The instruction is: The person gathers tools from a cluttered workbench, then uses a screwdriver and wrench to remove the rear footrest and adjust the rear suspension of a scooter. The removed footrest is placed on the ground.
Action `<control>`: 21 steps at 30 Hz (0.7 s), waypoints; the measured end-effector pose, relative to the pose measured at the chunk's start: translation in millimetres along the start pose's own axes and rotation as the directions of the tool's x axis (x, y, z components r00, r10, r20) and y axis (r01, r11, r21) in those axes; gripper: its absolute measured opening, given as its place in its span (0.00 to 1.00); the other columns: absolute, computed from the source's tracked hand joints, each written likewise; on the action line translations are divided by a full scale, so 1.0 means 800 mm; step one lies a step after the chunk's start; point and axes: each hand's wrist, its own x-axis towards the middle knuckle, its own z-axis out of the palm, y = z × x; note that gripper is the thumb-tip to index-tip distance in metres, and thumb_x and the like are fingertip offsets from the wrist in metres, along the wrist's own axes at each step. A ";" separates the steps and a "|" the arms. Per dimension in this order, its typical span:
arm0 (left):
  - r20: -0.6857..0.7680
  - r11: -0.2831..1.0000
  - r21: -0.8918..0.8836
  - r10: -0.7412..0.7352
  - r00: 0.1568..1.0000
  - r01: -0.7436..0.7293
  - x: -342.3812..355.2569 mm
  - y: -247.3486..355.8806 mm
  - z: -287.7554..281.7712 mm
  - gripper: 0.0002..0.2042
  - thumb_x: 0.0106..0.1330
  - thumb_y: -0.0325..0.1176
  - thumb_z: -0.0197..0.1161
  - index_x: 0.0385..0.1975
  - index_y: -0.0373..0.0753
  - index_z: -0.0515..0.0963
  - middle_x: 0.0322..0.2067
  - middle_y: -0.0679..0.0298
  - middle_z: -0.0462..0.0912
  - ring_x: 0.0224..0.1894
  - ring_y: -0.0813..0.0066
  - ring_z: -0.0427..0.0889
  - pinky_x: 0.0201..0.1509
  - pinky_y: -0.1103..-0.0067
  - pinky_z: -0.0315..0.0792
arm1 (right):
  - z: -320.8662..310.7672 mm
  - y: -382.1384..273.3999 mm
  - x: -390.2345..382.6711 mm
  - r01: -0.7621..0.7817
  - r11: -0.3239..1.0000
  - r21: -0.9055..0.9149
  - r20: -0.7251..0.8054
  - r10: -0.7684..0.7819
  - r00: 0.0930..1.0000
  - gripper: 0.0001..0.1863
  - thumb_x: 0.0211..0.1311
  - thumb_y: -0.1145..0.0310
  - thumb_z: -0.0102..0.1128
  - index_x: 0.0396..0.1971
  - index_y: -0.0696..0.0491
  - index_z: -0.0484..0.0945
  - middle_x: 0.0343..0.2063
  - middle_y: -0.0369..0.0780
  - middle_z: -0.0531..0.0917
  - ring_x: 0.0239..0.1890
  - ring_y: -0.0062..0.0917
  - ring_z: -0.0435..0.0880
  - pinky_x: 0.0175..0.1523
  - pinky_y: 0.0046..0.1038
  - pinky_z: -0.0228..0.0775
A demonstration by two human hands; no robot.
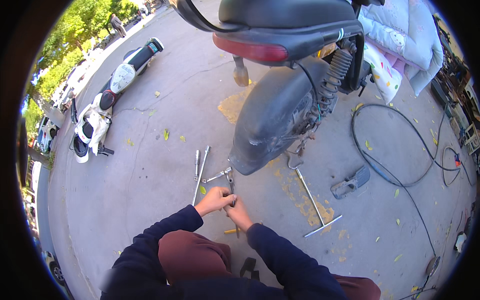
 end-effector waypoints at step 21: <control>-0.313 0.086 -0.849 0.714 0.626 -0.522 0.083 0.490 -0.295 0.31 0.65 0.63 0.36 0.45 0.40 0.71 0.38 0.59 0.77 0.39 0.60 0.75 0.44 0.63 0.70 | -0.169 -0.093 -0.065 0.267 0.959 0.098 -0.665 -0.137 0.734 0.14 0.66 0.58 0.48 0.28 0.53 0.69 0.16 0.32 0.68 0.11 0.13 0.65 0.14 0.18 0.55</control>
